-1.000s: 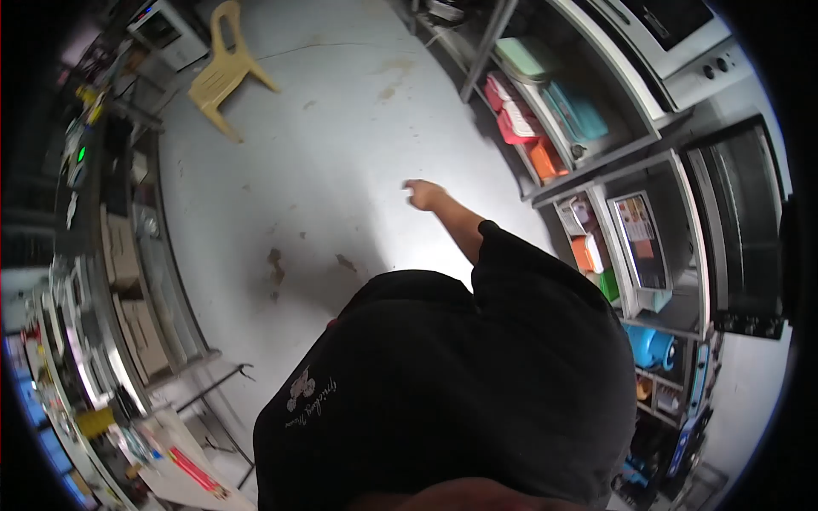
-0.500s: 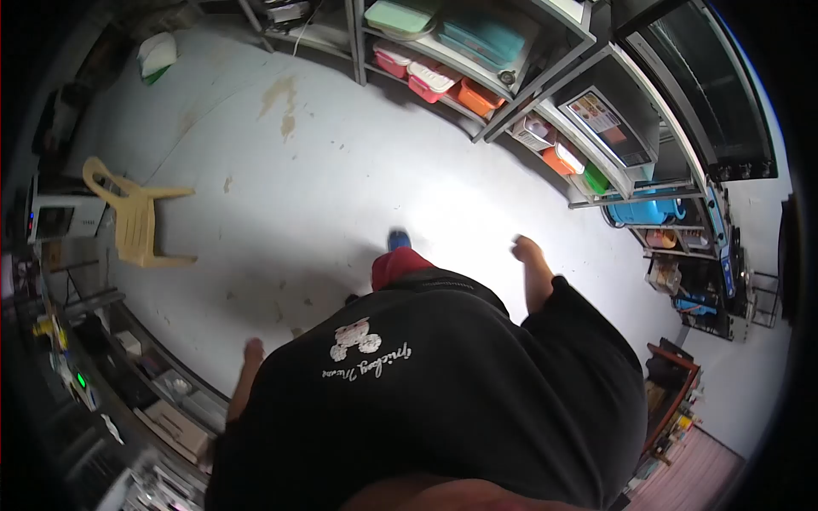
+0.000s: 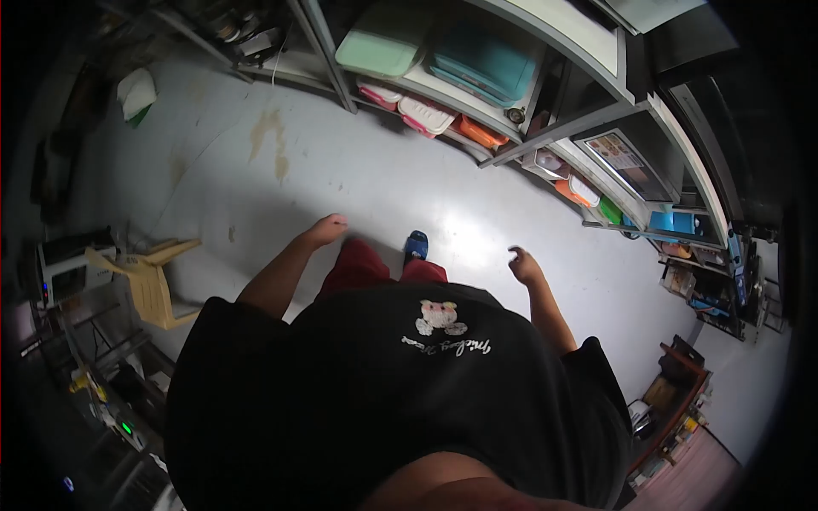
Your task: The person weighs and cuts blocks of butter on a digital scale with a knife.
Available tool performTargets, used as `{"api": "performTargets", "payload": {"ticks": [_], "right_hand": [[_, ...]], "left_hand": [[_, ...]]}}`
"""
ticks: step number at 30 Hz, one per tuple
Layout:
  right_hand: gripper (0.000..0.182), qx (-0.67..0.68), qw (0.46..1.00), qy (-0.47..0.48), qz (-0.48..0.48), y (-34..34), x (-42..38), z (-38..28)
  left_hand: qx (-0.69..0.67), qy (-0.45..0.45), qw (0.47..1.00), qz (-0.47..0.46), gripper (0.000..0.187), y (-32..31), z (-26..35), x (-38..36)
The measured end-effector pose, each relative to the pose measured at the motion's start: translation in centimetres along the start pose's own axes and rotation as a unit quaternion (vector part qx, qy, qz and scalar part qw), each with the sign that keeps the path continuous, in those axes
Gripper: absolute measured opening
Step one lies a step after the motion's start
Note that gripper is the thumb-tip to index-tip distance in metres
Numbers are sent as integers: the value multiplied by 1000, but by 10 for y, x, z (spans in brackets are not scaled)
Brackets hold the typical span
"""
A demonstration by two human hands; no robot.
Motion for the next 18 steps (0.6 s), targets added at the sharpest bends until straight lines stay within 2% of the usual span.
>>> {"api": "performTargets", "payload": {"ticks": [2,5,6,8,9,10,12,13,15,16,18], "right_hand": [[42,-5,999,38,22,17,22,-58],[45,6,999,10,30,15,70,-113],[47,-12,999,-13,37,7,88,-126],[54,-23,997,-69,31,-10,132,-148],[58,1,997,-72,38,-20,150,-162],[63,36,994,-97,23,-34,173,-171],[67,49,990,-133,-12,-60,223,-194],[69,70,987,-142,-8,-69,244,-206],[73,120,977,-179,-6,-79,277,-231],[75,152,972,-178,2,-84,294,-241],[78,184,964,-191,1,-84,315,-261]], "left_hand": [[7,6,1000,-2,35,12,20,55],[32,40,999,-8,35,37,11,143],[29,100,994,-26,39,48,19,171],[8,131,991,20,45,68,14,229],[11,96,995,18,51,75,-64,292],[28,128,991,27,55,85,-74,326],[33,121,987,95,40,101,-145,409],[44,123,988,80,40,102,-149,428],[-33,151,965,211,41,107,-125,464],[-27,150,967,202,41,107,-105,470],[-136,210,952,176,48,106,-65,471]]}}
Point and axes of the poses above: each hand's wrist, its own x-axis towards the middle knuckle, its own y-axis out of the back of the hand, z = x × y, the point moved 3 cm from there along x, towards the middle knuckle, and after that the axes turned 15 degrees about -y, right-handed, at the moved point
